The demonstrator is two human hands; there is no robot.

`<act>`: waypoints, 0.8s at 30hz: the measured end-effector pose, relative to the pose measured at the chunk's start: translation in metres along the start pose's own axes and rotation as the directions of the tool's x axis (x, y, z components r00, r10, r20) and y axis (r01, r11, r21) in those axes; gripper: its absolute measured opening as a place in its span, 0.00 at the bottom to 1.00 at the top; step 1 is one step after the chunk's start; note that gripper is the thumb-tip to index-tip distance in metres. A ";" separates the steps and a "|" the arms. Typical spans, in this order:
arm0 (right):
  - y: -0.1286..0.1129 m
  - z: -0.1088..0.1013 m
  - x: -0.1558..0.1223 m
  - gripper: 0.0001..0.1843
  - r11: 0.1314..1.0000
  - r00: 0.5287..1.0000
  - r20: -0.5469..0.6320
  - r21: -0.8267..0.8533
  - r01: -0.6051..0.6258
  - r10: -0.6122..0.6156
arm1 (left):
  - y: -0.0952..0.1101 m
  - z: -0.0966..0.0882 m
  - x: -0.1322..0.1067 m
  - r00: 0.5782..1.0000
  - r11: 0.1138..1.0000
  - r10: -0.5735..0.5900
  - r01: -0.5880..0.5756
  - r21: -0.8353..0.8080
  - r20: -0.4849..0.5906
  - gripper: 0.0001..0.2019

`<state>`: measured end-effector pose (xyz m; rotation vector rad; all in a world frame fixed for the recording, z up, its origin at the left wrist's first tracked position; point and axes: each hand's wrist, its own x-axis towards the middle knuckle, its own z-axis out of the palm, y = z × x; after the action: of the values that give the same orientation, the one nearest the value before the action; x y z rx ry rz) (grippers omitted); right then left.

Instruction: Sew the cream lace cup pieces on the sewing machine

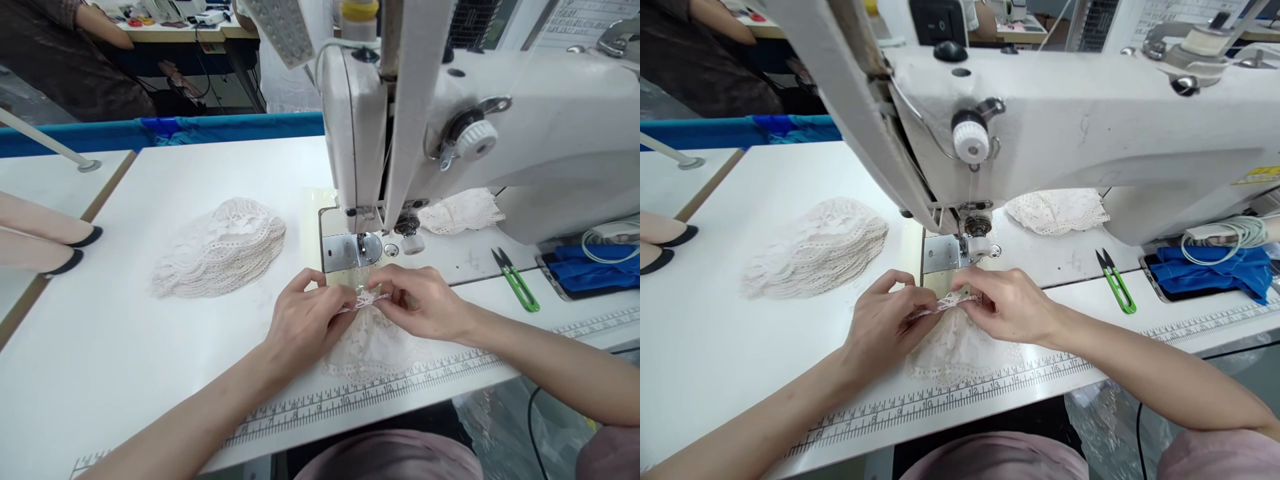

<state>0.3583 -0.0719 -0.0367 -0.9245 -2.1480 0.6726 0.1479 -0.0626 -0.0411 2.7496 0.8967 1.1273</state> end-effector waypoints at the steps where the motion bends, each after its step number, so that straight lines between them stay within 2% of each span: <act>1: 0.000 0.000 0.000 0.10 1.000 1.000 -0.001 -0.001 0.002 -0.002 | 0.000 0.000 0.000 1.000 1.000 0.000 0.000 -0.001 -0.002 0.09; 10: 0.001 0.001 0.000 0.11 0.995 0.995 -0.029 -0.011 0.094 -0.095 | 0.001 -0.001 0.000 1.000 1.000 0.011 -0.011 -0.003 -0.024 0.09; 17: 0.001 0.001 0.000 0.08 0.999 0.996 -0.084 -0.028 0.025 -0.028 | 0.000 0.000 0.000 0.999 1.000 0.011 -0.011 -0.002 -0.030 0.09; 24: 0.001 0.001 0.000 0.08 0.994 0.993 -0.040 -0.017 0.108 -0.108 | 0.000 -0.001 -0.001 1.000 1.000 0.012 -0.012 -0.002 -0.021 0.08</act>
<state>0.3586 -0.0713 -0.0381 -0.8161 -2.1523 0.5804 0.1470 -0.0637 -0.0413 2.7499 0.8820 1.1605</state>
